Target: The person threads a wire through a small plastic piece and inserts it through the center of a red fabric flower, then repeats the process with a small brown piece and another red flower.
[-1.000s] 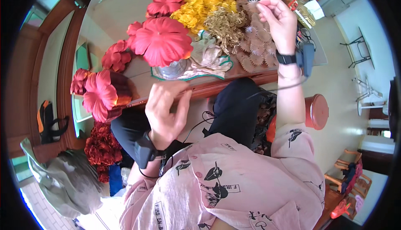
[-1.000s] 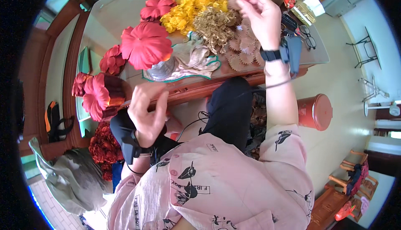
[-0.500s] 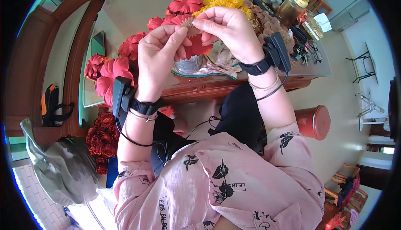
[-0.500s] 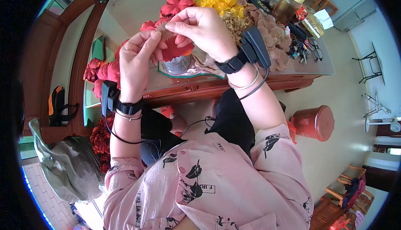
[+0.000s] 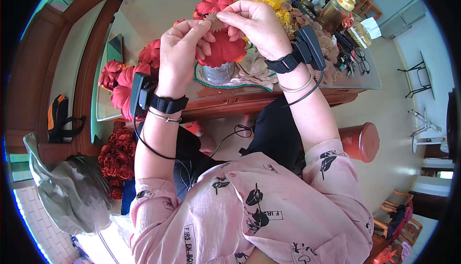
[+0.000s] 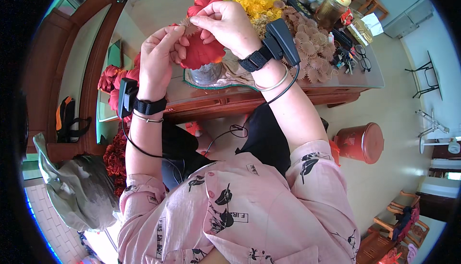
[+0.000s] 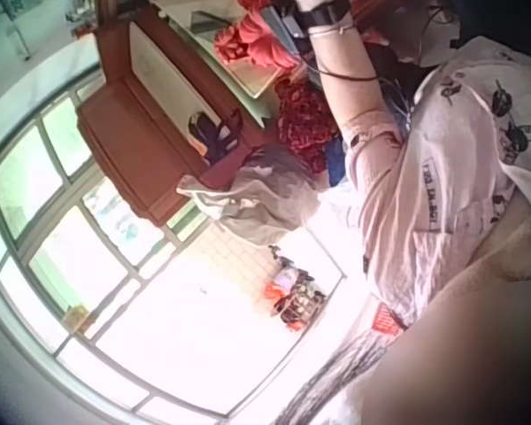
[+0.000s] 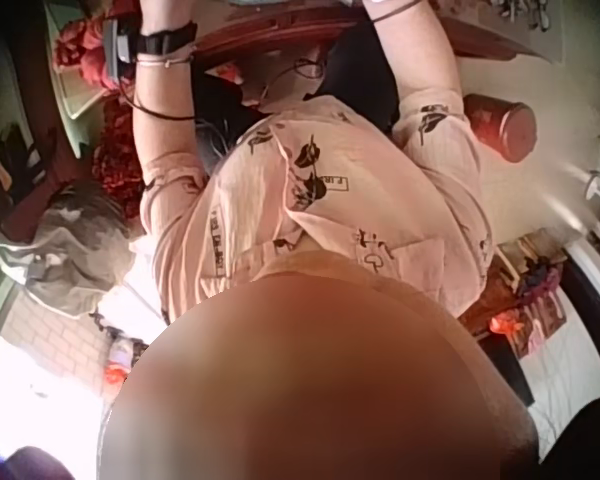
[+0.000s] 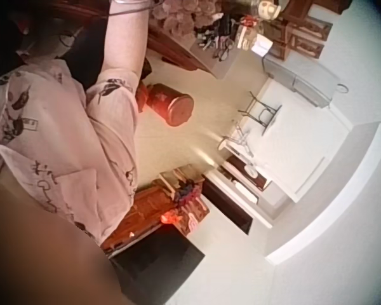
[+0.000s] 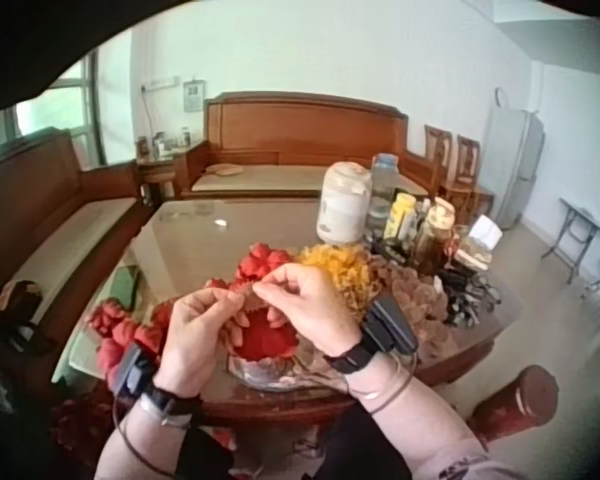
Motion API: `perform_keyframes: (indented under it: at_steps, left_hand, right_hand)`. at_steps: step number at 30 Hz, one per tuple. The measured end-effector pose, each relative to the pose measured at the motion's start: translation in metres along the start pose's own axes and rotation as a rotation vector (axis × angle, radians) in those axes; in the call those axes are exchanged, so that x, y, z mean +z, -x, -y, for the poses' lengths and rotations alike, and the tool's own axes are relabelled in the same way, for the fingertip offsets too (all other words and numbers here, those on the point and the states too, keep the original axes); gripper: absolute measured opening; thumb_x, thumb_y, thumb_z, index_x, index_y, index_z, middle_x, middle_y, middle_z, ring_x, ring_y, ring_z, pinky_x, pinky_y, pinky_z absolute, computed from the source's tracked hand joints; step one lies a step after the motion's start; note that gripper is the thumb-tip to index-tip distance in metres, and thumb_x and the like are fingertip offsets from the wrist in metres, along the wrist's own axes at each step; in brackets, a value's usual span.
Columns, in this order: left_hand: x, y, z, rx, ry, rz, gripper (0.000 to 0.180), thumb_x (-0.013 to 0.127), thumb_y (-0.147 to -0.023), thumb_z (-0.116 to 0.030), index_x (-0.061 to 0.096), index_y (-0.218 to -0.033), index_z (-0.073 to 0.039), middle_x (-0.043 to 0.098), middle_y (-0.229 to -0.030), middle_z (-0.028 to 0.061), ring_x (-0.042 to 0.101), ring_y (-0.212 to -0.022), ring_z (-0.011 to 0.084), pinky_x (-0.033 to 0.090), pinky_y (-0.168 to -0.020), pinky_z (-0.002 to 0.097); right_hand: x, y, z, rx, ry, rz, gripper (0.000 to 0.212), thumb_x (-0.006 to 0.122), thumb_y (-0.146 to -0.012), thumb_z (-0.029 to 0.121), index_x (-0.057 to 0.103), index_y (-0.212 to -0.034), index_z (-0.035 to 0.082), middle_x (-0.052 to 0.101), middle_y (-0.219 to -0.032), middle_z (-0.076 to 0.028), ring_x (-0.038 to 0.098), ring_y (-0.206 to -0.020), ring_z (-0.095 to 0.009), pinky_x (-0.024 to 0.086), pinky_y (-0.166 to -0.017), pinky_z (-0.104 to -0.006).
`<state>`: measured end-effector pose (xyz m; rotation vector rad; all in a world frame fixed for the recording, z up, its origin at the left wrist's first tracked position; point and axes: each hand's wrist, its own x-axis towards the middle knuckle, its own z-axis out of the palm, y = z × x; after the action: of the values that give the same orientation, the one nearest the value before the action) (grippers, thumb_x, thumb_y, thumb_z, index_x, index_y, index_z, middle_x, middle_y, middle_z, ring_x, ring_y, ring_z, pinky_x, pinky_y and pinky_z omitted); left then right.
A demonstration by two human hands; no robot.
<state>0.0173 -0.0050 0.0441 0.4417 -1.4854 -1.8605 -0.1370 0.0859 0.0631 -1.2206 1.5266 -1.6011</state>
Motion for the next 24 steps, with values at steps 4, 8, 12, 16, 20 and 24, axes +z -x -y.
perform_keyframes:
  at_steps: [4, 8, 12, 16, 20, 24]
  left_hand:
    - [0.000, -0.002, 0.001, -0.004, 0.025, -0.012, 0.015, 0.062, -0.091, -0.015, 0.067, -0.086, -0.002, 0.065, -0.072, 0.0042, 0.056, -0.053, 0.0069, 0.041, -0.046, 0.0185]
    - [-0.001, -0.002, 0.005, -0.008, 0.048, -0.013, 0.015, 0.062, -0.090, -0.015, 0.066, -0.086, -0.002, 0.065, -0.071, 0.0040, 0.056, -0.052, 0.0069, 0.041, -0.046, 0.0185]
    - [-0.003, 0.001, 0.012, -0.027, -0.042, -0.030, 0.015, 0.062, -0.090, -0.015, 0.065, -0.083, -0.002, 0.063, -0.068, 0.0020, 0.055, -0.052, 0.0063, 0.039, -0.046, 0.0191]
    - [-0.002, 0.002, 0.018, -0.034, -0.072, -0.053, 0.014, 0.061, -0.090, -0.013, 0.063, -0.081, -0.002, 0.060, -0.065, -0.0005, 0.052, -0.051, 0.0052, 0.037, -0.046, 0.0197]
    - [0.000, 0.002, 0.019, -0.024, -0.078, -0.063, 0.013, 0.061, -0.089, -0.011, 0.063, -0.080, -0.002, 0.057, -0.063, -0.0019, 0.048, -0.050, 0.0043, 0.036, -0.046, 0.0201]
    - [0.001, 0.004, 0.019, -0.036, -0.062, -0.070, 0.012, 0.061, -0.088, -0.009, 0.062, -0.079, -0.001, 0.055, -0.062, -0.0020, 0.046, -0.049, 0.0043, 0.035, -0.046, 0.0205]
  right_hand:
    - [0.001, -0.001, -0.002, -0.026, -0.014, -0.013, 0.021, 0.067, -0.090, 0.018, 0.066, -0.101, 0.000, 0.065, -0.079, 0.000, 0.060, -0.062, -0.005, 0.050, -0.057, -0.0187]
    - [0.002, -0.001, -0.006, -0.030, -0.011, -0.019, 0.019, 0.067, -0.090, 0.018, 0.066, -0.100, 0.001, 0.064, -0.077, 0.000, 0.059, -0.062, -0.004, 0.050, -0.057, -0.0186]
    - [0.002, 0.002, -0.013, 0.037, 0.030, -0.016, 0.017, 0.067, -0.089, 0.016, 0.066, -0.097, 0.001, 0.064, -0.076, 0.001, 0.058, -0.062, -0.004, 0.049, -0.057, -0.0183]
    - [0.005, 0.003, -0.020, 0.056, 0.028, -0.016, 0.015, 0.068, -0.089, 0.015, 0.066, -0.095, 0.001, 0.063, -0.075, 0.001, 0.057, -0.061, -0.004, 0.047, -0.055, -0.0178]
    - [0.006, 0.002, -0.030, 0.020, 0.022, -0.016, 0.012, 0.067, -0.089, 0.013, 0.066, -0.092, 0.001, 0.063, -0.073, 0.001, 0.056, -0.060, -0.004, 0.046, -0.055, -0.0186]
    - [0.007, 0.006, -0.054, -0.001, 0.315, -0.088, 0.008, 0.062, -0.087, 0.004, 0.064, -0.093, -0.001, 0.064, -0.073, -0.001, 0.057, -0.059, -0.007, 0.046, -0.052, -0.0223]
